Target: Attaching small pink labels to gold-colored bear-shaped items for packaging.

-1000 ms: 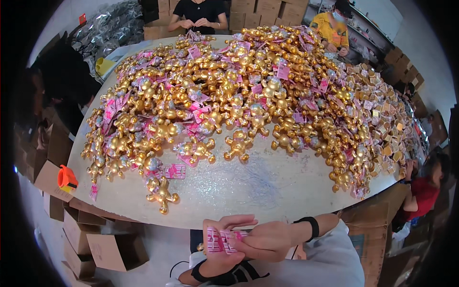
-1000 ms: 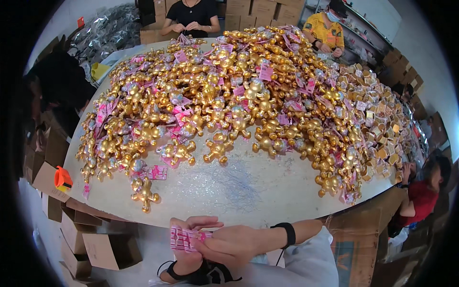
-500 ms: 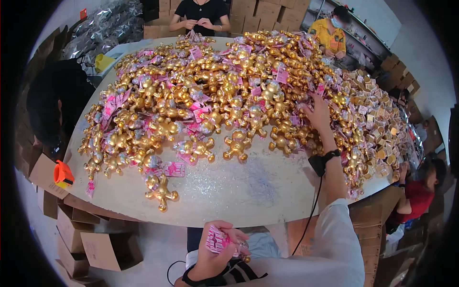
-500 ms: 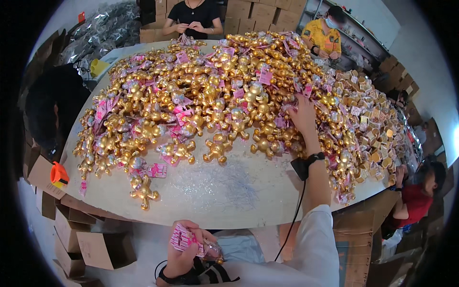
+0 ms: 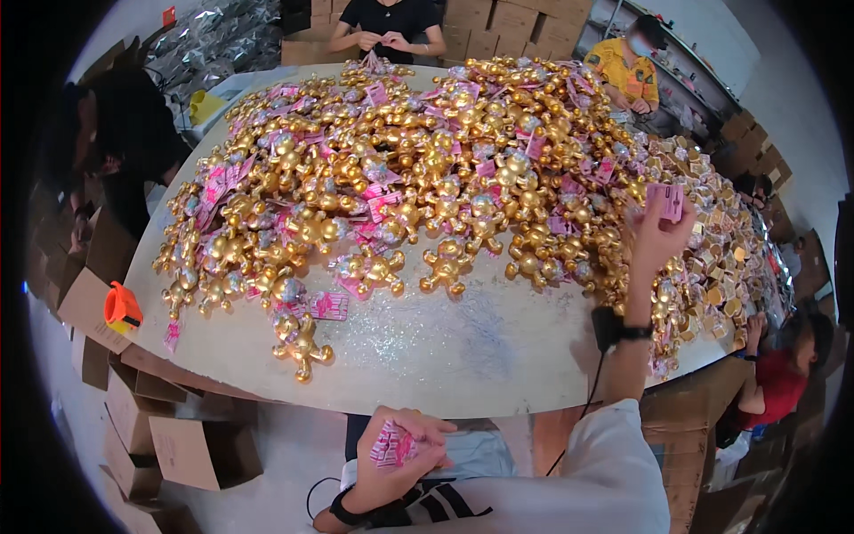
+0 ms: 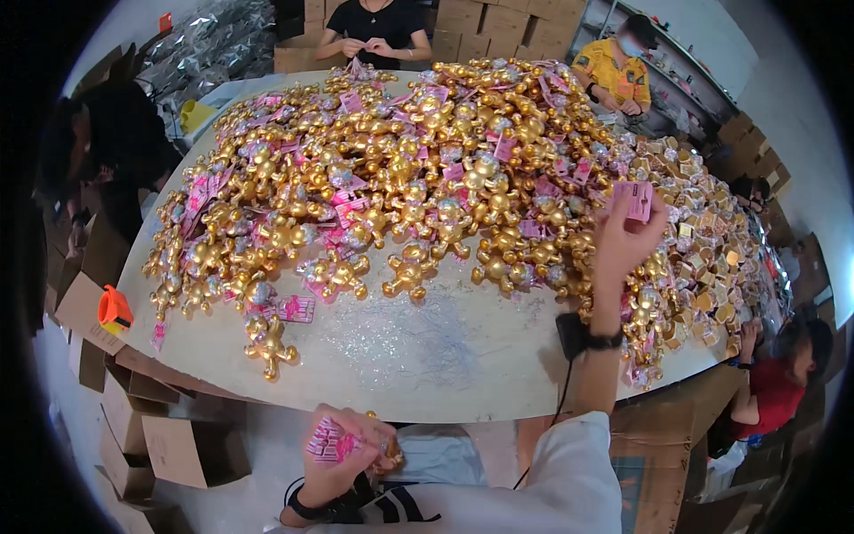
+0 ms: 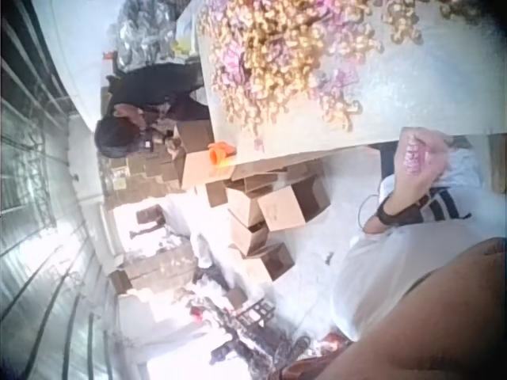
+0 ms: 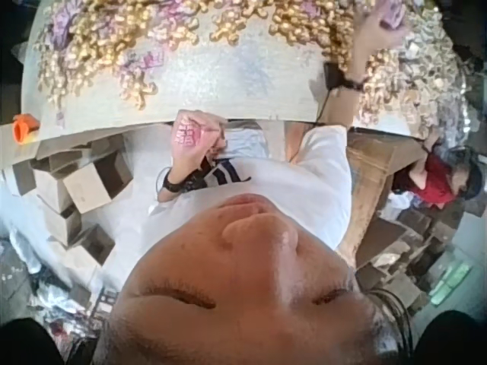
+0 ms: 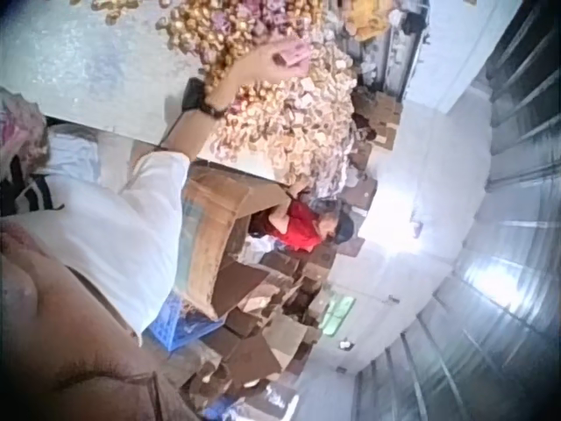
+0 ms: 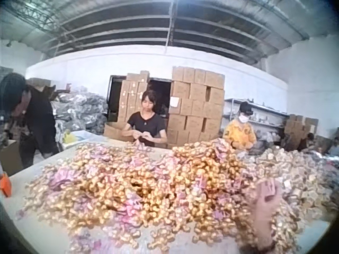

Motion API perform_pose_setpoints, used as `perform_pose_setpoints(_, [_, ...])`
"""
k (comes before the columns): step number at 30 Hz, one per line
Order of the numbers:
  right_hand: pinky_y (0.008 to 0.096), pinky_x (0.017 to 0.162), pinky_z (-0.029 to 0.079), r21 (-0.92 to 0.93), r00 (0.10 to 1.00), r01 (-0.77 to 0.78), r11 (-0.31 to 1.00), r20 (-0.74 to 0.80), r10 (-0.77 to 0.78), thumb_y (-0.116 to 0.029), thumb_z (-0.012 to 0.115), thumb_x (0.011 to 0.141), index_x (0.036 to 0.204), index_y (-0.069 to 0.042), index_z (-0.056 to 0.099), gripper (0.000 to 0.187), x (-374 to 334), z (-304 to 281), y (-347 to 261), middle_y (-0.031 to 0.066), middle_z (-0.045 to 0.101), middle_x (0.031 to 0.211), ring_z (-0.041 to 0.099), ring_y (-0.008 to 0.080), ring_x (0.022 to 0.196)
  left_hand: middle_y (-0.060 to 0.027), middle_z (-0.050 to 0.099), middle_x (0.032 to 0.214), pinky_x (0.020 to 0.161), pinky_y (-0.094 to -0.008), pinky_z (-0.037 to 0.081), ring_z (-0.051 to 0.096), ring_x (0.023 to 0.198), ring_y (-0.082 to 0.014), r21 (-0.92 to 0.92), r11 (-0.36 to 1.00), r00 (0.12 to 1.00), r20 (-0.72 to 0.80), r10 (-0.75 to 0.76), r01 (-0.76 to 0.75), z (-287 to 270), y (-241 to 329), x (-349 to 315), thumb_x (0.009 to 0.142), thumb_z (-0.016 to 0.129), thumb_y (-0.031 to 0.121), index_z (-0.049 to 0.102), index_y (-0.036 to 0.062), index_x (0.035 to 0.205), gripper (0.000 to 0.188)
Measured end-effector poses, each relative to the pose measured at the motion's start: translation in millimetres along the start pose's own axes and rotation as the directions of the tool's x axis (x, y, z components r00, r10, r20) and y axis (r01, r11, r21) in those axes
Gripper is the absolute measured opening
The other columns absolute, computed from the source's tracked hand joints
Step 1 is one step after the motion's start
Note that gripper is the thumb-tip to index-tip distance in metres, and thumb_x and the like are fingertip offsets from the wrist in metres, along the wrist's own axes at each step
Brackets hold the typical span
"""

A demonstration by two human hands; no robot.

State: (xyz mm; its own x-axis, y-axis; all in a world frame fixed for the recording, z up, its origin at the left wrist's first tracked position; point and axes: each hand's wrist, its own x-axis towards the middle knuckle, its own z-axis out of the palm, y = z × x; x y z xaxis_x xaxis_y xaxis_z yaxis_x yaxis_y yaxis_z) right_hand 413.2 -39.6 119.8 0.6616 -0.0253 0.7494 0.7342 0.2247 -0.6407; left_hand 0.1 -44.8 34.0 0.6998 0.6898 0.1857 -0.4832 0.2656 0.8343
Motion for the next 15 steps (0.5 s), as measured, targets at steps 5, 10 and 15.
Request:
perform_pose_setpoints(5, [0.0243, 0.049, 0.039, -0.006, 0.837, 0.182, 0.983, 0.525, -0.151, -0.001, 0.064, 0.082, 0.085, -0.002, 0.064, 0.003, -91, -31, -99, 0.0028, 0.057, 0.071, 0.052, 0.0099, 0.059, -0.0236, 0.049, 0.112, 0.091, -0.0471, 0.051, 0.045, 0.122, -0.0359, -0.083, 0.99, 0.993, -0.033, 0.113, -0.115, 5, 1, 14, 0.075, 0.066, -0.013, 0.037, 0.0014, 0.102, 0.042])
perform_pose_setpoints(10, [0.0319, 0.065, 0.048, 0.405, 0.147, 0.163, 0.899, 0.892, -0.428, -0.004, 0.07, 0.068, 0.115, 0.0, 0.059, 0.048, -191, -54, -137, 0.0095, 0.06, 0.088, 0.058, 0.0242, 0.069, -0.0295, 0.042, 0.125, 0.096, -0.0525, 0.045, 0.043, 0.122, -0.0393, -0.143, 0.988, 0.997, -0.044, 0.057, -0.063, 21, -16, 28, 0.075, 0.075, 0.025, 0.036, 0.0032, 0.108, 0.055])
perform_pose_setpoints(15, [0.0309, 0.07, 0.05, 0.283, 0.126, 0.045, 0.958, 0.95, -0.287, -0.007, 0.069, 0.073, 0.127, 0.005, 0.048, 0.059, -213, -42, -168, 0.0124, 0.054, 0.096, 0.058, 0.026, 0.076, -0.0282, 0.043, 0.126, 0.097, -0.0473, 0.044, 0.049, 0.116, -0.0349, -0.087, 0.994, 0.997, -0.047, 0.067, -0.071, 13, -22, 23, 0.077, 0.073, 0.043, 0.034, 0.0022, 0.112, 0.067])
